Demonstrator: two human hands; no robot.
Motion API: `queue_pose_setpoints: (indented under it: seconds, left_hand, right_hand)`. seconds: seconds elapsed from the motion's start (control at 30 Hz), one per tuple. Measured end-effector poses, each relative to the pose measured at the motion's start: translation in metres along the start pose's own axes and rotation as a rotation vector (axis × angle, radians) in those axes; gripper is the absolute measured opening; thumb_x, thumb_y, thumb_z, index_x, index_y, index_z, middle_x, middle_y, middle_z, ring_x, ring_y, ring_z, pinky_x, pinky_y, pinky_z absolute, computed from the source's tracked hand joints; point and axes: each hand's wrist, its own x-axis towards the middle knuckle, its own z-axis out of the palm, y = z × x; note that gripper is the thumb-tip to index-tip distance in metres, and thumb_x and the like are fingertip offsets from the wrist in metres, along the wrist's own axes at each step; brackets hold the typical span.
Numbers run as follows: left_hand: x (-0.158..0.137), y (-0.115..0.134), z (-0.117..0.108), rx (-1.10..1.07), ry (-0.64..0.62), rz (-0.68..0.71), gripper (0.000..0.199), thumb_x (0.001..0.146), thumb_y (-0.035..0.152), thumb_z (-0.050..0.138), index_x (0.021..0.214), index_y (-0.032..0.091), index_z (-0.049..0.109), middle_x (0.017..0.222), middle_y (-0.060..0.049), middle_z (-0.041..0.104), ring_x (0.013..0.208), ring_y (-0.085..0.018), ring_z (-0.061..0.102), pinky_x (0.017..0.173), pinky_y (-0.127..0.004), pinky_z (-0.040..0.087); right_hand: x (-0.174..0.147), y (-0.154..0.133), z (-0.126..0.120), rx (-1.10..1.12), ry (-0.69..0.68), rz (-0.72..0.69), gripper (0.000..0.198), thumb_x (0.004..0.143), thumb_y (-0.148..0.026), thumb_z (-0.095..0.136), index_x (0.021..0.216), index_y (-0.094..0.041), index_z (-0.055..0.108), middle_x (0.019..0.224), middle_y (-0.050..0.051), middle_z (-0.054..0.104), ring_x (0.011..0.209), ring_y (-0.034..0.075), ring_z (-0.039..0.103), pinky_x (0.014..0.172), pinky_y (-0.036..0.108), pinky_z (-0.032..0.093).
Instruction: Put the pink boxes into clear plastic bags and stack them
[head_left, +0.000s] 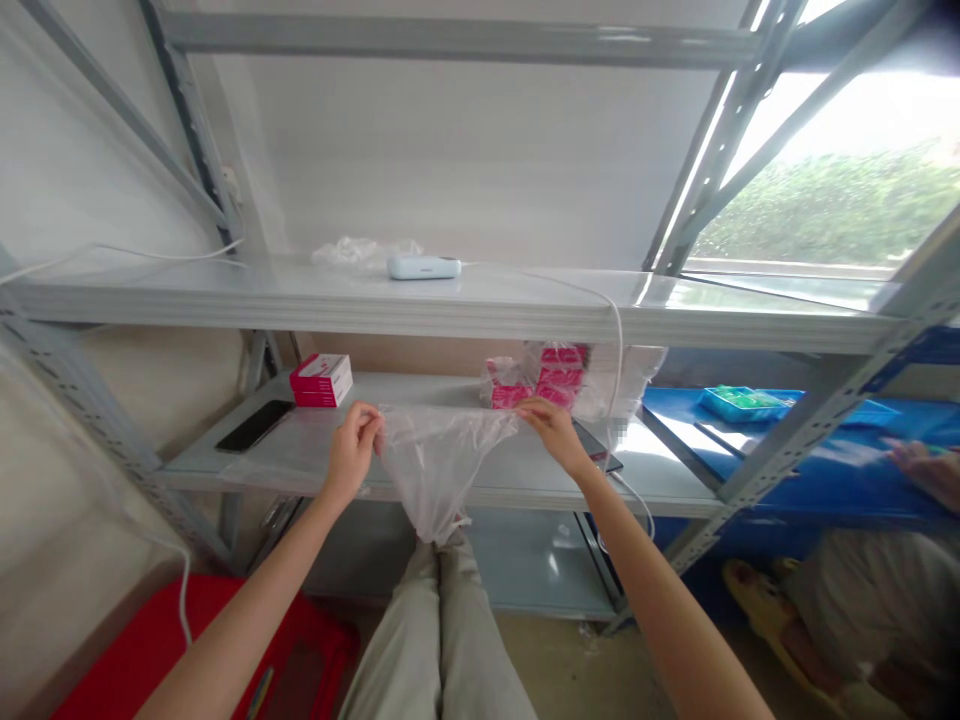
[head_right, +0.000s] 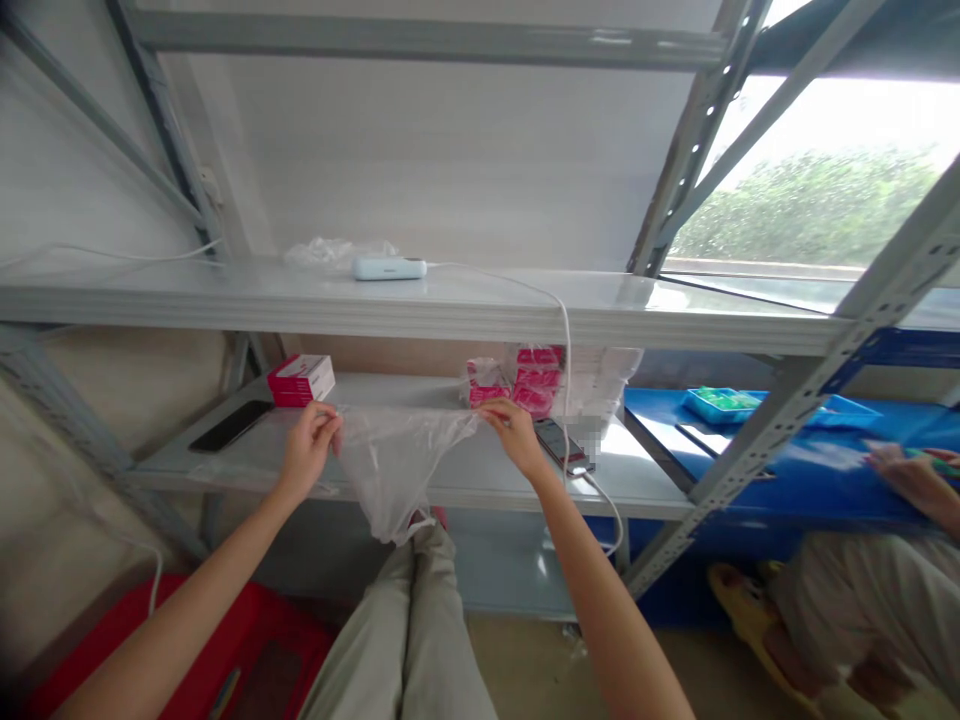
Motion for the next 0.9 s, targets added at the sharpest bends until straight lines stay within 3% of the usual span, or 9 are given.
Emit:
queue_pose_setpoints:
  seconds: [0.13, 0.3, 0.37, 0.47, 0.53, 0.6, 0.67, 0.77, 0.9]
  left_hand:
    - [-0.001, -0.001, 0.007, -0.047, 0.042, 0.001, 0.015, 0.086, 0.035, 0.050, 0.083, 0.022, 0.045, 0.051, 0.008, 0.049, 0.042, -0.011, 0.047, 0.046, -0.020, 0.036]
    - [0.002, -0.006, 0.003, -0.034, 0.068, -0.016, 0.019, 0.084, 0.040, 0.052, 0.084, 0.022, 0.046, 0.056, 0.005, 0.056, 0.049, -0.014, 0.055, 0.050, -0.022, 0.041]
    - [0.002, -0.006, 0.001, -0.011, 0.073, -0.034, 0.021, 0.083, 0.041, 0.053, 0.084, 0.022, 0.047, 0.061, 0.002, 0.060, 0.056, -0.016, 0.060, 0.053, -0.023, 0.045]
    - [0.002, -0.005, 0.001, -0.004, 0.043, -0.054, 0.019, 0.083, 0.040, 0.053, 0.083, 0.022, 0.048, 0.066, 0.001, 0.062, 0.059, -0.017, 0.063, 0.055, -0.025, 0.047]
    - [0.001, -0.004, 0.001, -0.025, 0.006, -0.065, 0.018, 0.083, 0.039, 0.053, 0.083, 0.022, 0.048, 0.066, 0.002, 0.062, 0.057, -0.017, 0.064, 0.054, -0.024, 0.047]
    - [0.000, -0.004, 0.002, -0.060, -0.026, -0.087, 0.017, 0.083, 0.038, 0.053, 0.082, 0.022, 0.047, 0.065, 0.003, 0.061, 0.055, -0.017, 0.064, 0.053, -0.024, 0.047]
    - [-0.001, -0.005, 0.001, -0.093, -0.049, -0.111, 0.018, 0.082, 0.038, 0.053, 0.081, 0.022, 0.046, 0.065, 0.003, 0.061, 0.053, -0.017, 0.064, 0.052, -0.025, 0.047]
    - [-0.003, -0.009, -0.001, -0.116, -0.100, -0.123, 0.018, 0.081, 0.038, 0.053, 0.079, 0.022, 0.046, 0.066, 0.003, 0.062, 0.052, -0.016, 0.064, 0.052, -0.025, 0.047]
    - [-0.005, -0.011, -0.004, -0.133, -0.208, -0.134, 0.018, 0.079, 0.037, 0.054, 0.076, 0.021, 0.048, 0.064, 0.002, 0.062, 0.052, -0.016, 0.063, 0.052, -0.025, 0.046]
  right_hand:
    - [0.002, 0.014, -0.001, 0.139, 0.106, 0.177, 0.038, 0.076, -0.053, 0.057, 0.086, -0.018, 0.068, 0.076, 0.007, 0.069, 0.064, 0.019, 0.063, 0.053, 0.029, 0.048]
    - [0.000, 0.024, -0.008, 0.263, 0.106, 0.282, 0.045, 0.070, -0.061, 0.060, 0.086, -0.018, 0.066, 0.067, 0.005, 0.066, 0.062, 0.019, 0.063, 0.054, 0.030, 0.049]
    - [-0.002, 0.024, -0.012, 0.221, 0.125, 0.306, 0.047, 0.072, -0.062, 0.057, 0.087, -0.018, 0.065, 0.075, 0.008, 0.068, 0.068, 0.021, 0.064, 0.058, 0.031, 0.050]
    - [-0.009, 0.015, -0.012, 0.065, 0.113, 0.179, 0.045, 0.079, -0.059, 0.053, 0.100, -0.021, 0.063, 0.106, 0.010, 0.065, 0.099, 0.025, 0.061, 0.081, 0.038, 0.050]
    - [-0.016, 0.005, -0.008, -0.080, -0.013, 0.019, 0.049, 0.078, -0.055, 0.058, 0.116, -0.025, 0.058, 0.126, 0.009, 0.055, 0.120, 0.026, 0.048, 0.100, 0.042, 0.039]
    - [-0.025, -0.003, 0.000, -0.244, -0.169, -0.105, 0.063, 0.070, -0.053, 0.069, 0.125, -0.028, 0.053, 0.137, 0.009, 0.046, 0.130, 0.028, 0.037, 0.109, 0.046, 0.028]
    - [-0.034, -0.004, 0.007, -0.420, -0.259, -0.170, 0.066, 0.062, -0.051, 0.077, 0.121, -0.029, 0.058, 0.141, 0.009, 0.041, 0.133, 0.032, 0.030, 0.110, 0.050, 0.023]
    - [-0.038, 0.006, 0.019, -0.633, -0.240, -0.204, 0.049, 0.062, -0.040, 0.080, 0.108, -0.028, 0.067, 0.143, 0.009, 0.037, 0.135, 0.036, 0.023, 0.109, 0.053, 0.022]
    - [-0.027, 0.022, 0.039, -0.717, -0.234, -0.157, 0.055, 0.066, -0.035, 0.078, 0.118, -0.029, 0.063, 0.139, 0.011, 0.041, 0.130, 0.035, 0.031, 0.104, 0.051, 0.028]
